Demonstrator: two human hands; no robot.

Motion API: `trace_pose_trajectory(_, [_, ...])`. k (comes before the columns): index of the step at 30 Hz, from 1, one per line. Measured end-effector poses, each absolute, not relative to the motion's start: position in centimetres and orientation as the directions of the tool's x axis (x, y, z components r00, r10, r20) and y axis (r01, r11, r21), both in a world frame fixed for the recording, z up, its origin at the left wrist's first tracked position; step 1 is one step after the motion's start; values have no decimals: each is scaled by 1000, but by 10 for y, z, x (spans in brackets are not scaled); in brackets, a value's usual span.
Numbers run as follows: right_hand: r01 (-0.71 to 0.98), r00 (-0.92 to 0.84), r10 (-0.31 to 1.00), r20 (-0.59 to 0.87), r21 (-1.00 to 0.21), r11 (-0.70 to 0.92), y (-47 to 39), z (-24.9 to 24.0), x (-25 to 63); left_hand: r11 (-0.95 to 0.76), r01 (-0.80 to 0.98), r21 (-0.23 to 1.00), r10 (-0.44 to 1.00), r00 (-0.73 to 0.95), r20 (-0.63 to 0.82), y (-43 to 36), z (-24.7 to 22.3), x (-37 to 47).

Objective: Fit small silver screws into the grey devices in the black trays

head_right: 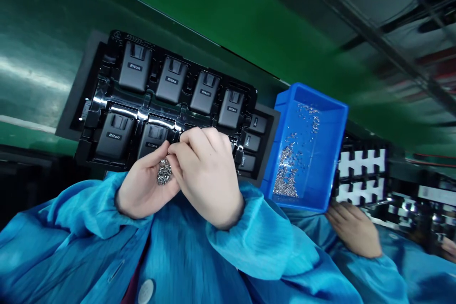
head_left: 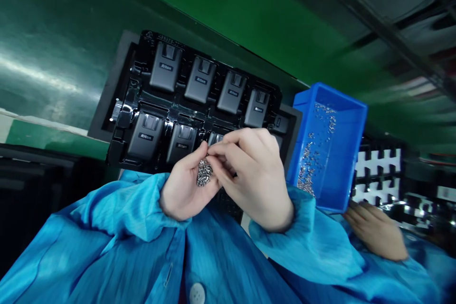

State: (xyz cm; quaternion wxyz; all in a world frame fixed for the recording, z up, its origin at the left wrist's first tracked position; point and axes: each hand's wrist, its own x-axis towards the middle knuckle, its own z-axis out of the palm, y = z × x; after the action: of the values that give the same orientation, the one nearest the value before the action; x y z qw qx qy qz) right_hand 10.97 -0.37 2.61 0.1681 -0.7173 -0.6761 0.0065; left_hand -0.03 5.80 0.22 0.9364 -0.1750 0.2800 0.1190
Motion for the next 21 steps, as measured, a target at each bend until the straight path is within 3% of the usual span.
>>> trace_pose_trajectory(8, [992,55,974,221,-125,-28,-2,23,103,905,-366,-215,172,780,-602,52,-1,3])
trace_pose_trajectory(11, [988,60,970,237,-155,-24,-1,23,104,912,-355,-207,175,790,-588,51,0,2])
trace_pose_trajectory(16, [953,125,952,278,-302,-37,-8,33,127,937,-308,-165,171,816,-552,57,-4,-2])
trace_pose_trajectory(21, [962,211,941,264,-227,-152,-20,16,164,933,-341,-113,239,823,-516,74,-8,-15])
